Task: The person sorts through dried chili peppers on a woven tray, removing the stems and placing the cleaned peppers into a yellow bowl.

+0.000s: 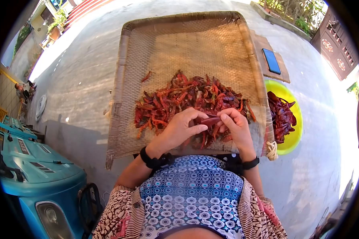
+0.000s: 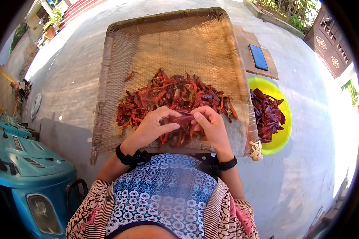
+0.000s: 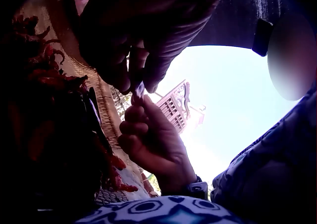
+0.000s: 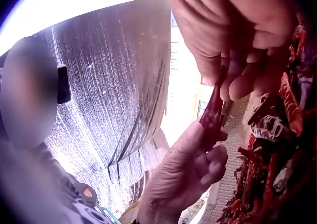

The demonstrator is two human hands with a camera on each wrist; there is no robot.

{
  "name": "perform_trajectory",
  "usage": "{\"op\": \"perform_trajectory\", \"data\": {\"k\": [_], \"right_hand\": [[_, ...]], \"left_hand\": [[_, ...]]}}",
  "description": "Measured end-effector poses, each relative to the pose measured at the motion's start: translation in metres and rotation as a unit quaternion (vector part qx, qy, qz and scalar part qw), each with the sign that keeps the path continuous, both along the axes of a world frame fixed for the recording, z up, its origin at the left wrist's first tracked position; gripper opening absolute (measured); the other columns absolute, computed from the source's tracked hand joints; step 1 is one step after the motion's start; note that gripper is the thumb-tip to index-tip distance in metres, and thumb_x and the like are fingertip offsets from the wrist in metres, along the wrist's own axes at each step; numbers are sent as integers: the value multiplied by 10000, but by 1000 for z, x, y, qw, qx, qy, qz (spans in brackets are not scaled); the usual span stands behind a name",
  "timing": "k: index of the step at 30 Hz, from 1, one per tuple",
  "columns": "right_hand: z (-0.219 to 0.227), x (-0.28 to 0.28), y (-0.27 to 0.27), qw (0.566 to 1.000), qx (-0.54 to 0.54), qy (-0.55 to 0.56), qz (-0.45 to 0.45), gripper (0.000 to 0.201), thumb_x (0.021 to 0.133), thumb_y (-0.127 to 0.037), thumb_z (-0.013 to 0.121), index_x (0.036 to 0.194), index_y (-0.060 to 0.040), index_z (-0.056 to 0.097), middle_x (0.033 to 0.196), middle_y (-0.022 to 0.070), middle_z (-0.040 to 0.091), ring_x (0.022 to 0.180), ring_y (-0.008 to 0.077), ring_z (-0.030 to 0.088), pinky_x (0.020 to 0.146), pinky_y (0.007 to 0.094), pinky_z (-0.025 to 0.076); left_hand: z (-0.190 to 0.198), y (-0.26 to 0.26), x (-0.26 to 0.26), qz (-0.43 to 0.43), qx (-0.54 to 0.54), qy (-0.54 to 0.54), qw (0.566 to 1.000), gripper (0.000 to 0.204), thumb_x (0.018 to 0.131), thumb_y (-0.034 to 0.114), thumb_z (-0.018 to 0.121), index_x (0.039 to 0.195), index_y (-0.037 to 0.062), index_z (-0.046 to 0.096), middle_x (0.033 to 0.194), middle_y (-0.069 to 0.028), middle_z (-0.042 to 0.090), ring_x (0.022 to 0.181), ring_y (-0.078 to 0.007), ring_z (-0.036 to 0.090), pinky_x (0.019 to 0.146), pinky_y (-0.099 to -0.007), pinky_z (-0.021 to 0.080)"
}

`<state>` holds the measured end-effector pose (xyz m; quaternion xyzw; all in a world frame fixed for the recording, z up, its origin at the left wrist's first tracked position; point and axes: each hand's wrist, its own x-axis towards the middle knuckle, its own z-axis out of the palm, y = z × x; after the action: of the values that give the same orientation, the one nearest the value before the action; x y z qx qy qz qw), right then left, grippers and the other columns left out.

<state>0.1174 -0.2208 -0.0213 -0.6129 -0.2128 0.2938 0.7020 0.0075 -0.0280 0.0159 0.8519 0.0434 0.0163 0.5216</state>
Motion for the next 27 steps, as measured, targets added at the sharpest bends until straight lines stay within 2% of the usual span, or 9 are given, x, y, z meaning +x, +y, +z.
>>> {"op": "perform_trajectory", "data": {"k": [2, 5, 10, 13, 16, 18, 20, 25, 27], "right_hand": [[-2, 11, -14, 995, 33, 22, -92, 187, 974, -207, 579, 1059, -45, 622, 816, 26, 640, 654, 66, 568, 620, 205, 470], [-5, 32, -43, 955, 185, 93, -213, 220, 980, -235, 568, 1114, -65, 605, 854, 18, 634, 652, 86, 558, 632, 239, 471], [-26, 66, -100, 804, 462, 268, -261, 306, 1000, -294, 517, 1190, -61, 569, 966, 32, 663, 727, 101, 553, 681, 255, 485], [-25, 57, -96, 842, 409, 283, -207, 259, 981, -267, 549, 1142, -66, 580, 933, 16, 659, 728, 92, 554, 655, 246, 471], [-18, 30, -63, 951, 202, 138, -189, 263, 981, -264, 550, 1147, -61, 579, 917, 17, 658, 715, 82, 575, 640, 238, 474], [-13, 17, -43, 991, 61, 67, -95, 256, 980, -252, 556, 1147, -61, 576, 914, 15, 655, 706, 70, 578, 631, 233, 475], [-2, 3, -25, 998, -37, 54, 0, 216, 963, -199, 591, 1128, -59, 578, 899, 7, 643, 706, 53, 581, 603, 212, 466], [-15, -10, -4, 989, -74, -125, 13, 259, 915, -123, 655, 1140, -27, 570, 920, 26, 619, 752, 62, 564, 618, 219, 481], [-13, -11, -5, 992, -81, -90, 19, 279, 910, -119, 659, 1155, -24, 565, 939, 33, 616, 771, 65, 565, 638, 227, 490]], "left_hand": [[-5, -1, 2, 14, 65, -29, 997, 248, 881, 142, 666, 1109, 56, 625, 1062, -70, 572, 712, -156, 563, 676, -286, 477], [-25, 5, 11, 16, 179, -69, 981, 341, 891, 155, 651, 1213, 82, 564, 1146, -79, 530, 764, -196, 582, 701, -320, 496], [-36, 2, 21, -4, 222, -50, 974, 385, 890, 152, 649, 1250, 87, 530, 1099, -88, 528, 826, -242, 603, 733, -359, 504], [-45, 3, 23, -7, 205, -28, 978, 388, 880, 161, 663, 1236, 84, 528, 1082, -93, 523, 828, -250, 597, 729, -363, 501], [-38, 2, 23, -3, 189, -12, 982, 352, 863, 157, 684, 1174, 73, 541, 1041, -90, 527, 817, -239, 584, 712, -349, 490], [-34, 3, 23, -1, 171, -9, 985, 316, 849, 145, 698, 1115, 68, 547, 986, -76, 540, 792, -210, 574, 687, -332, 479], [-37, 6, 23, 2, 135, -15, 991, 279, 834, 127, 713, 1051, 66, 549, 913, -49, 560, 748, -166, 565, 650, -309, 467], [-33, 9, 15, 56, -44, 23, 997, 197, 860, 101, 697, 974, 68, 540, 810, 6, 583, 642, -67, 538, 561, -235, 436], [-33, 10, 12, 73, -134, 8, 988, 175, 881, 105, 682, 967, 72, 534, 812, 10, 587, 627, -55, 536, 543, -209, 429]]}}
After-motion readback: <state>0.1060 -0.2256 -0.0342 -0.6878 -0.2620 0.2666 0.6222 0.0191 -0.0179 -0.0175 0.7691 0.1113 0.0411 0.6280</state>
